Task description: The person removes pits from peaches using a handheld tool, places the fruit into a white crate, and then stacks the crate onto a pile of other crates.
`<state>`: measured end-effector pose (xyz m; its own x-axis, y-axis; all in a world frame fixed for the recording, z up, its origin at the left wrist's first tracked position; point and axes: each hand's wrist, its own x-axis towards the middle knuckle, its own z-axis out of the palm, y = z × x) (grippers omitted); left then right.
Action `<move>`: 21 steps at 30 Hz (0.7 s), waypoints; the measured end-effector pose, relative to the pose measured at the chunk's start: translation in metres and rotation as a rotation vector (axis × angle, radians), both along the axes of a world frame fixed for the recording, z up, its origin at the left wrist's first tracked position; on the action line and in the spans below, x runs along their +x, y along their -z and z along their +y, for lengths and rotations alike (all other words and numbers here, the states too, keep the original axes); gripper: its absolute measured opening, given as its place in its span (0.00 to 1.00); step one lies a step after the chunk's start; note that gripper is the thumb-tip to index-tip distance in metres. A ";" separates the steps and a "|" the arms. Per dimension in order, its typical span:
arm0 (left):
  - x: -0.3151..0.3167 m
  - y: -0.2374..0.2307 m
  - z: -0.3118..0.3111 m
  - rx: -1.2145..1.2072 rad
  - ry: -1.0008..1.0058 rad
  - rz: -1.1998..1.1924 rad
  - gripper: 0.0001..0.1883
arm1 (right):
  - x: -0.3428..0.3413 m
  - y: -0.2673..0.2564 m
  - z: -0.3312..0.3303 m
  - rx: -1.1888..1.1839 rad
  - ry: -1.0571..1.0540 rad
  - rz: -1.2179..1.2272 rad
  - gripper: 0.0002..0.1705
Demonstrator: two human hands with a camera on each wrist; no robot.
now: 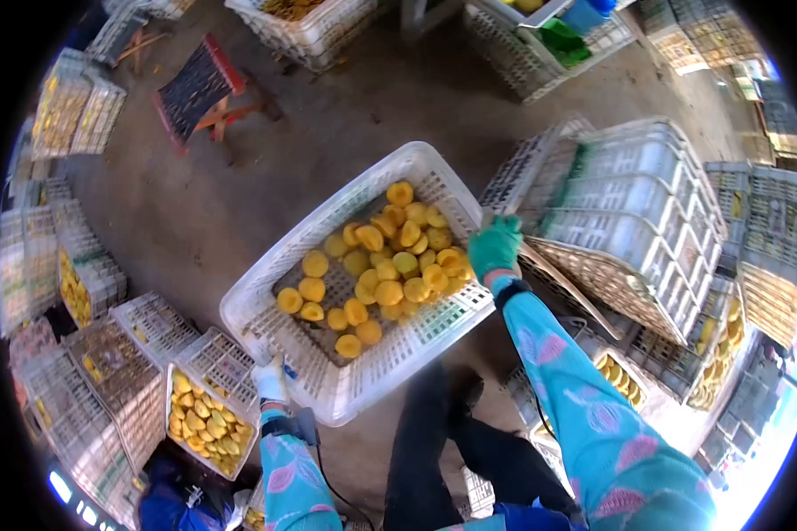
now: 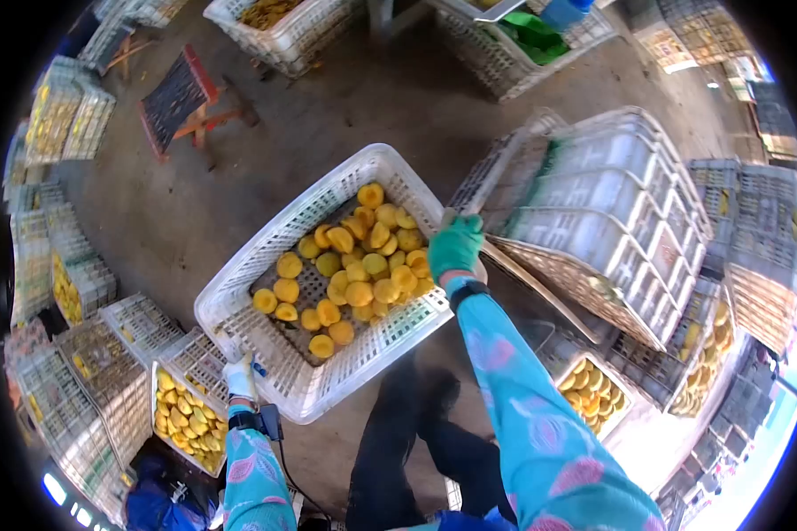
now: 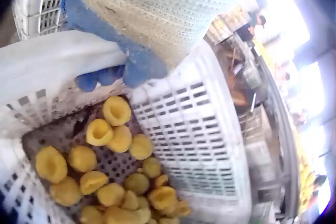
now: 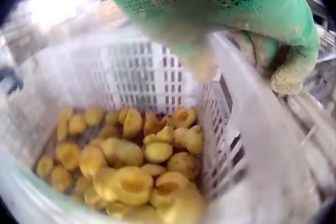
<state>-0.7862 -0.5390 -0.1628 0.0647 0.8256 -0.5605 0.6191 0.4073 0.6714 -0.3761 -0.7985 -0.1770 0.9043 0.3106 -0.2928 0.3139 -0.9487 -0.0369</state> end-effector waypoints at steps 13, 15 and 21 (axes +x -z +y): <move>0.015 -0.063 0.040 -0.331 0.047 0.106 0.20 | -0.222 -0.109 -0.367 0.239 0.472 0.529 0.19; -0.044 -0.019 0.099 -0.529 0.045 -0.074 0.20 | -0.271 -0.133 -0.439 0.172 0.967 0.661 0.19; -0.008 -0.101 0.074 -0.263 0.106 0.217 0.26 | -0.431 -0.209 -0.548 -0.030 1.707 0.797 0.17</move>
<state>-0.7944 -0.4651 -0.0616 -0.0013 0.6465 -0.7629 0.7838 0.4745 0.4007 -0.8066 -1.3468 0.0324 -0.1369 -0.6680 -0.7315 -0.9214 -0.1852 0.3416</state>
